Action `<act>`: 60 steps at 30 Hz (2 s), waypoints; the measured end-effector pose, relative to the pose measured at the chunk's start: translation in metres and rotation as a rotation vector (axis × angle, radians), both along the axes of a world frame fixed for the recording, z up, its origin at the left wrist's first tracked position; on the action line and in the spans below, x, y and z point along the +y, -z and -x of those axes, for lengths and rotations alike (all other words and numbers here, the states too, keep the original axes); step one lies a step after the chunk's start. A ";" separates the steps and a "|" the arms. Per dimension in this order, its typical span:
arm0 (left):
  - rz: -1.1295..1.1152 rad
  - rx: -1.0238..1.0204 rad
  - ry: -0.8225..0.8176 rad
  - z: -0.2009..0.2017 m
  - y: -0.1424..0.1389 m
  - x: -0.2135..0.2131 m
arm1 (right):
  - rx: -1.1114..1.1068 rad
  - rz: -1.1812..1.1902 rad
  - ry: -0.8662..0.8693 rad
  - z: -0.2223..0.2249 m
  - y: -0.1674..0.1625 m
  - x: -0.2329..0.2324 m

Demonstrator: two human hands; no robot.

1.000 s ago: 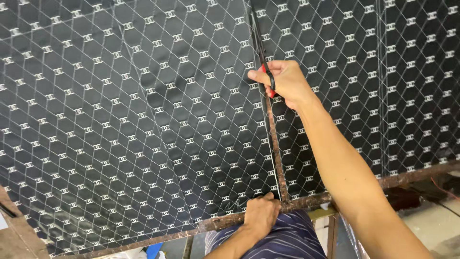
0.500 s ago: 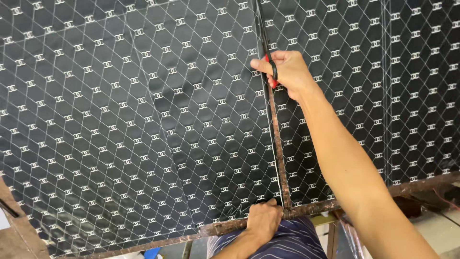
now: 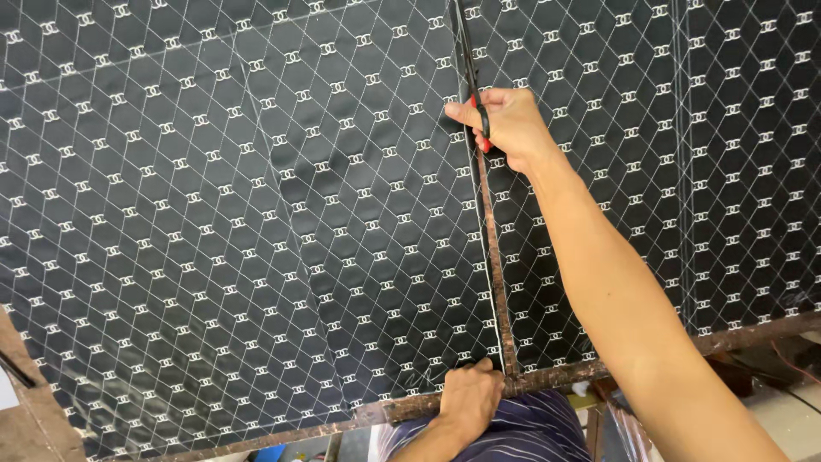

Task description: The person clears newspapers off a workbench, then measures a large black quilted fabric panel with a tape measure in several directions and marks points on it. They then use scissors to cut the fabric along a marked line, holding the material steady with the other hand.

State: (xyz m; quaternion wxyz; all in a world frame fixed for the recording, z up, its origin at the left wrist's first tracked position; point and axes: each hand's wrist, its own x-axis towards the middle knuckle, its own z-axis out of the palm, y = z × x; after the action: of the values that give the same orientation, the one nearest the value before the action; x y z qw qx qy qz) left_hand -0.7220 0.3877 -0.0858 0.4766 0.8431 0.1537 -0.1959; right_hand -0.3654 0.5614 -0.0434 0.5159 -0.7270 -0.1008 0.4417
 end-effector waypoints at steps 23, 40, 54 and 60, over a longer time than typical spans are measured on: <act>-0.251 -0.162 -0.644 -0.036 -0.035 -0.167 | 0.268 0.070 -0.231 0.028 -0.014 -0.413; -0.488 -0.295 -0.330 -0.214 -0.001 -0.220 | 0.309 0.265 -0.176 0.088 0.025 -0.686; -0.405 -0.267 -0.294 -0.205 0.006 -0.214 | 0.216 0.174 -0.114 0.107 0.047 -0.658; -0.407 -0.254 -0.294 -0.203 0.008 -0.215 | 0.084 0.179 -0.119 0.106 0.044 -0.652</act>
State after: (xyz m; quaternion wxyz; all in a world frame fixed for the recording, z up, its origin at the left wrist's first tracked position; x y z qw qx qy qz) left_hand -0.5190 0.1727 -0.0935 0.3363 0.9079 0.2497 0.0176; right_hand -0.4718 -0.0910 -0.0875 0.4258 -0.7438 -0.0822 0.5086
